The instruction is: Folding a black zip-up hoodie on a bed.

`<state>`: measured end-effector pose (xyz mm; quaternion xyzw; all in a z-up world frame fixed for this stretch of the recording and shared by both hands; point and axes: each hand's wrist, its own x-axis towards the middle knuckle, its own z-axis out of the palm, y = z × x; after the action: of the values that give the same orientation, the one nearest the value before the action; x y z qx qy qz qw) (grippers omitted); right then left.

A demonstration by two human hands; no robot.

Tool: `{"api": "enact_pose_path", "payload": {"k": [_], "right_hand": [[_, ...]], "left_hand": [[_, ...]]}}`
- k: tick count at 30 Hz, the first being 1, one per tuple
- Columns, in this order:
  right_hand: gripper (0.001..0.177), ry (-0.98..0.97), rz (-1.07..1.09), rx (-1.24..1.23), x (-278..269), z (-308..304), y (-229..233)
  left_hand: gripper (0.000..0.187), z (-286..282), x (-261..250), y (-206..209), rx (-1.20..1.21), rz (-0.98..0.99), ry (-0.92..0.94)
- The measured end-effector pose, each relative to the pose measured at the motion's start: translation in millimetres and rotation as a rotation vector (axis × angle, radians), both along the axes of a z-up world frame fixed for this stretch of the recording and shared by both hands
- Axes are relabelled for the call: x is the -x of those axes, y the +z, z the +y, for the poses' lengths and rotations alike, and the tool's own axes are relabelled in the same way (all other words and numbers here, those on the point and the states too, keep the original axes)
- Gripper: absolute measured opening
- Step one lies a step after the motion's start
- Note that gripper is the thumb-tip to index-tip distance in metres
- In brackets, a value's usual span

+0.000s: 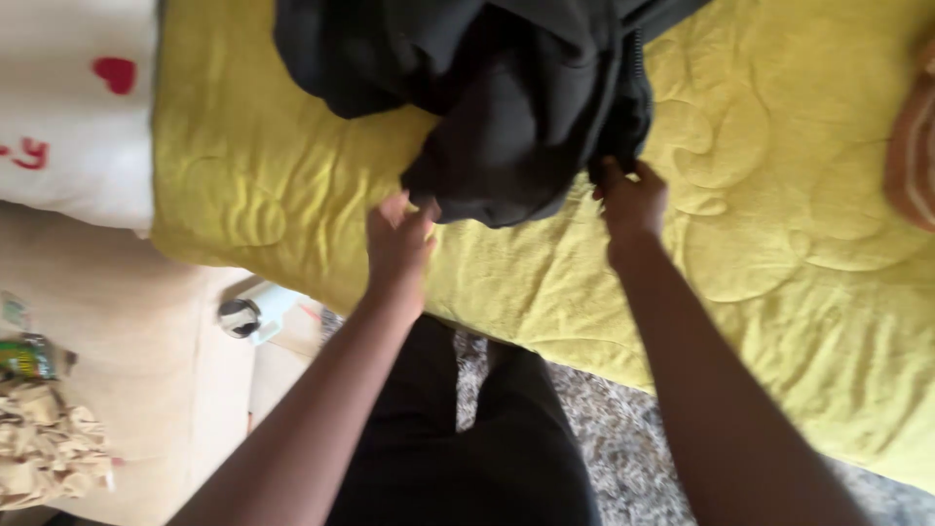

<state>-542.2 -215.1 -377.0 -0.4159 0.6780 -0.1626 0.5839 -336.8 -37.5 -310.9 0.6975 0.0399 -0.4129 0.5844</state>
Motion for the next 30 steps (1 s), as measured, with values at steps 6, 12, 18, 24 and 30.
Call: {"api": "enact_pose_path", "payload": {"k": [6,12,18,24,30], "right_hand": [[0.025,-0.049,-0.049,-0.027,13,35,40],[0.027,-0.031,-0.117,0.096,20,53,50],[0.023,-0.147,-0.231,0.005,21,52,73],[0.019,-0.477,-0.648,-0.139,36,32,86],[0.007,-0.455,-0.833,-0.094,13,14,153]], "left_hand": [[0.072,1,19,-18,0.012,0.402,-0.189],[0.090,-27,34,26,0.141,0.441,-0.401],[0.095,-66,44,48,0.209,0.284,-0.561],[0.059,-110,31,61,0.462,0.409,-0.524],[0.072,-141,41,82,0.239,0.400,-0.503]]}}
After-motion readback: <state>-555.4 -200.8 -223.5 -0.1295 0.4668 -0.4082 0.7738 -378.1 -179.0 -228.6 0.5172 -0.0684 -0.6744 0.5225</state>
